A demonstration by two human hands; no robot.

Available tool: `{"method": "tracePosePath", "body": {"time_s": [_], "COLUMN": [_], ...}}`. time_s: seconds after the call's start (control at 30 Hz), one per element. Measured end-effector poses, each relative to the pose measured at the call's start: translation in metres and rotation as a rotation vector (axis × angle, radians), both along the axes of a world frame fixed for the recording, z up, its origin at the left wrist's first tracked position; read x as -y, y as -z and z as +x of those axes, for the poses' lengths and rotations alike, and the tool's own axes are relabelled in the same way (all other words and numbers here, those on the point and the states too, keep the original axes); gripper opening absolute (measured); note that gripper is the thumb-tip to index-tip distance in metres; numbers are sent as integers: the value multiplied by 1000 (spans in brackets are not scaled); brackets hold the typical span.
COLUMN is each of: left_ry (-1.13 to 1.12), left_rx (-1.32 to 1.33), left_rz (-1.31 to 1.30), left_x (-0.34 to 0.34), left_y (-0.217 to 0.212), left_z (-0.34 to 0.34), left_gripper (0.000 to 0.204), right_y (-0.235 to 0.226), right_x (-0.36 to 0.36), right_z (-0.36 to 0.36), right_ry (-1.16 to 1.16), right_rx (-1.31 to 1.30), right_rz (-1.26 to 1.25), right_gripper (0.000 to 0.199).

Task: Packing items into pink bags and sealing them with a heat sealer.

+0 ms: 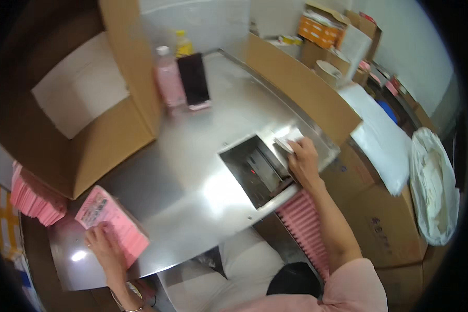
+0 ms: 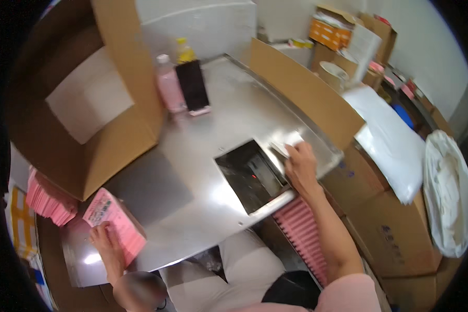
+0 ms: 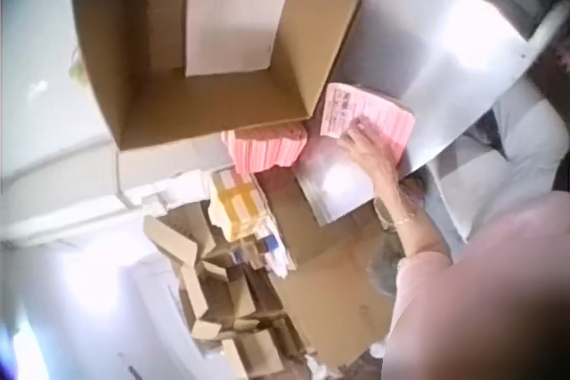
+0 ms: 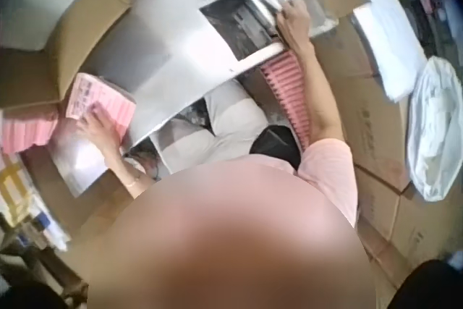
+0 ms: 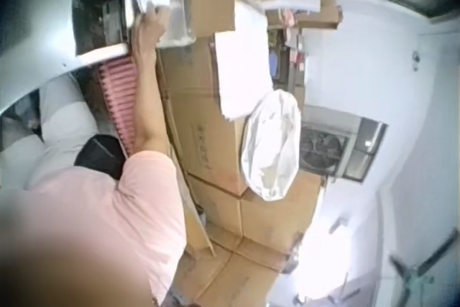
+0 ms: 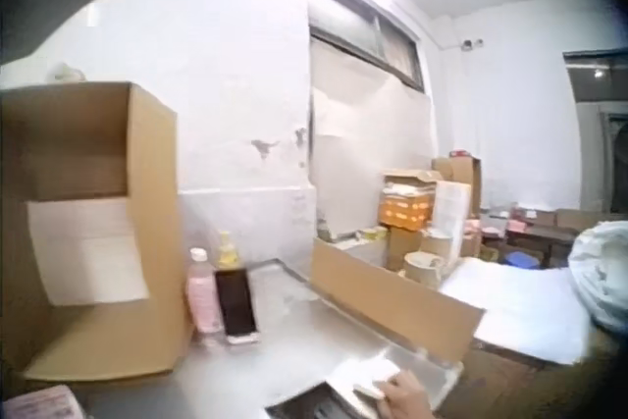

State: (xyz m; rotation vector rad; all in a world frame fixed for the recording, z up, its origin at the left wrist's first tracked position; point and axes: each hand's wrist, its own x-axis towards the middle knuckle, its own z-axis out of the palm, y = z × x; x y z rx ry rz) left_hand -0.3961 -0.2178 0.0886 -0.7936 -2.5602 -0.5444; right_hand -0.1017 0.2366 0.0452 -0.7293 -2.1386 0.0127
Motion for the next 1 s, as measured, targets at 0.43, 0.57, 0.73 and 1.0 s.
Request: {"method": "tracePosePath", "body": {"time_s": [0.43,0.57,0.73,1.0], "left_ry": [281,276,29,-290], "left_rx": [117,-275,-133,-42], "left_rz": [286,173,98,535], "left_x": [-26,-94,-157,-171], "left_y": [-62,-84,-127,-183], "left_z": [-127,-216,-333,-475], "left_gripper": [50,67,101,110], "right_y": [-113,-150,-196,-256], "right_x": [116,117,75,55], "right_z": [-229,-396,-549,-632], "right_ry": [-741,-639,-428,-379], "right_rx": [-3,106,-44,-140], "right_rz": [-169,-390,-545,-708], "right_gripper": [56,84,86,76]}}
